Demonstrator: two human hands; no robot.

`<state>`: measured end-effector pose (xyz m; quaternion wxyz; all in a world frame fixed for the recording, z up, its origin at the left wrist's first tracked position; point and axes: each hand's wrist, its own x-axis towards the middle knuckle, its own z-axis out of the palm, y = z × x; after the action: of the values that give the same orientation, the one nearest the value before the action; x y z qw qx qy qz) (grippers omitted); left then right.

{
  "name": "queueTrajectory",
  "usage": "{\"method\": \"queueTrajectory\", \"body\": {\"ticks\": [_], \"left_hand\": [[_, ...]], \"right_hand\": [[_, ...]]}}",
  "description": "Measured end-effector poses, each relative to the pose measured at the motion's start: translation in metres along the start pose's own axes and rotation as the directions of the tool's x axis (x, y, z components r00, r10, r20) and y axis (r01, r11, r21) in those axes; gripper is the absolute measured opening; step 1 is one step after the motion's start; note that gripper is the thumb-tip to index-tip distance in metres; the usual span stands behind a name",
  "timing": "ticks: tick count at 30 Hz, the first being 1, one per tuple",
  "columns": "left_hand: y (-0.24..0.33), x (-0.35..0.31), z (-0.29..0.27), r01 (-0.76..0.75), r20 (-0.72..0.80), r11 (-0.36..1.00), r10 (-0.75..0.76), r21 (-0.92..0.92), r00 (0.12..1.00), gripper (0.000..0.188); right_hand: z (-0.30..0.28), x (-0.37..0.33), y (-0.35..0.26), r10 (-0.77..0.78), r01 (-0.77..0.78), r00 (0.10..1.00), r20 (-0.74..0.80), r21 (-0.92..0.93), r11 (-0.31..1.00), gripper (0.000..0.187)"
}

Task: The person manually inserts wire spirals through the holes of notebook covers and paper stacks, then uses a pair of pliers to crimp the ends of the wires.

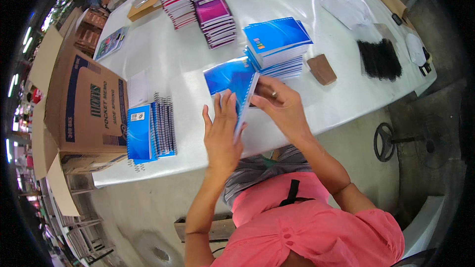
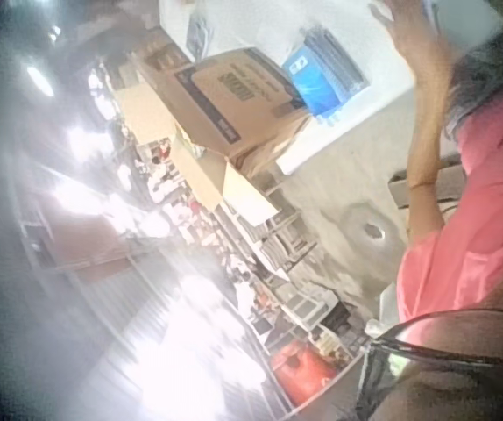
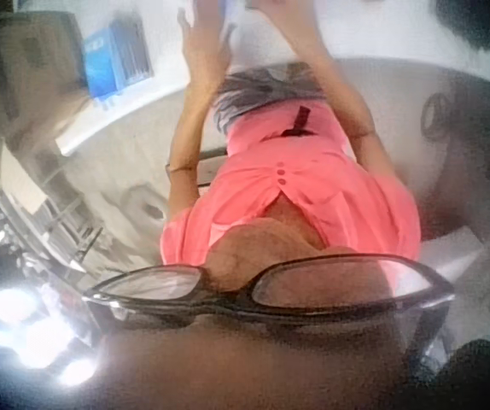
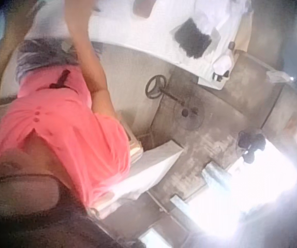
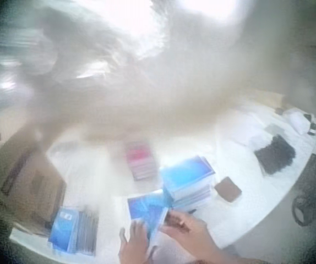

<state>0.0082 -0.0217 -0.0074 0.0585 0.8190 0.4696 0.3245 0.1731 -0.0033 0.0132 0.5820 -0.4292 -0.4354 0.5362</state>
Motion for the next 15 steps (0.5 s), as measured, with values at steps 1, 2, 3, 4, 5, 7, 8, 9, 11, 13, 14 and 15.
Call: {"method": "queueTrajectory", "body": {"ticks": [1,2,3,4,5,7,8,9,11,13,14,15], "left_hand": [[-0.006,-0.001,-0.007,0.054,0.101,0.970,-0.031,-0.235,0.994,0.071],[-0.015,0.000,-0.012,0.049,0.108,0.968,-0.023,-0.246,0.994,0.071],[-0.026,0.000,-0.015,0.248,0.327,0.823,-0.080,-0.511,0.942,0.066],[-0.037,0.000,-0.018,0.467,0.538,0.582,-0.060,-0.666,0.841,0.062],[-0.047,0.001,-0.020,0.564,0.632,0.492,-0.034,-0.664,0.774,0.055],[-0.065,-0.006,-0.012,0.607,0.678,0.502,-0.052,-0.617,0.733,0.055],[-0.068,-0.003,-0.011,0.638,0.714,0.517,-0.073,-0.570,0.697,0.056],[-0.070,-0.003,-0.016,0.622,0.714,0.573,-0.090,-0.534,0.695,0.066],[-0.052,0.000,-0.023,0.370,0.520,0.832,-0.118,-0.413,0.846,0.074],[-0.015,0.012,-0.032,0.025,0.285,0.999,-0.015,-0.030,0.959,0.081],[-0.001,0.011,-0.023,0.026,0.285,0.999,-0.015,-0.034,0.959,0.081],[0.010,0.012,-0.010,-0.043,0.313,0.996,0.015,0.082,0.950,0.074]], "right_hand": [[-0.015,-0.001,-0.001,-0.258,0.234,0.965,-0.042,-0.299,0.925,0.041],[-0.027,-0.005,-0.001,-0.334,0.312,0.943,0.012,-0.390,0.866,0.039],[-0.039,-0.007,0.002,-0.404,0.386,0.912,0.068,-0.468,0.794,0.038],[-0.047,-0.008,0.013,-0.398,0.376,0.916,0.058,-0.473,0.797,0.038],[-0.055,-0.010,0.028,-0.165,0.216,0.971,0.172,-0.348,0.912,0.034],[-0.057,-0.016,0.056,0.134,-0.095,0.952,0.275,-0.153,0.984,0.021],[-0.054,-0.018,0.061,0.139,-0.101,0.955,0.261,-0.154,0.983,0.021],[-0.050,-0.021,0.065,0.117,-0.077,0.962,0.248,-0.162,0.984,0.018],[-0.048,-0.026,0.081,0.037,0.002,0.977,0.212,-0.183,0.983,0.015],[-0.045,-0.030,0.081,0.051,-0.018,0.982,0.181,-0.177,0.984,0.016],[-0.043,-0.031,0.077,0.055,-0.025,0.983,0.176,-0.168,0.986,0.017],[-0.043,-0.031,0.069,0.054,-0.023,0.982,0.179,-0.172,0.985,0.017]]}}
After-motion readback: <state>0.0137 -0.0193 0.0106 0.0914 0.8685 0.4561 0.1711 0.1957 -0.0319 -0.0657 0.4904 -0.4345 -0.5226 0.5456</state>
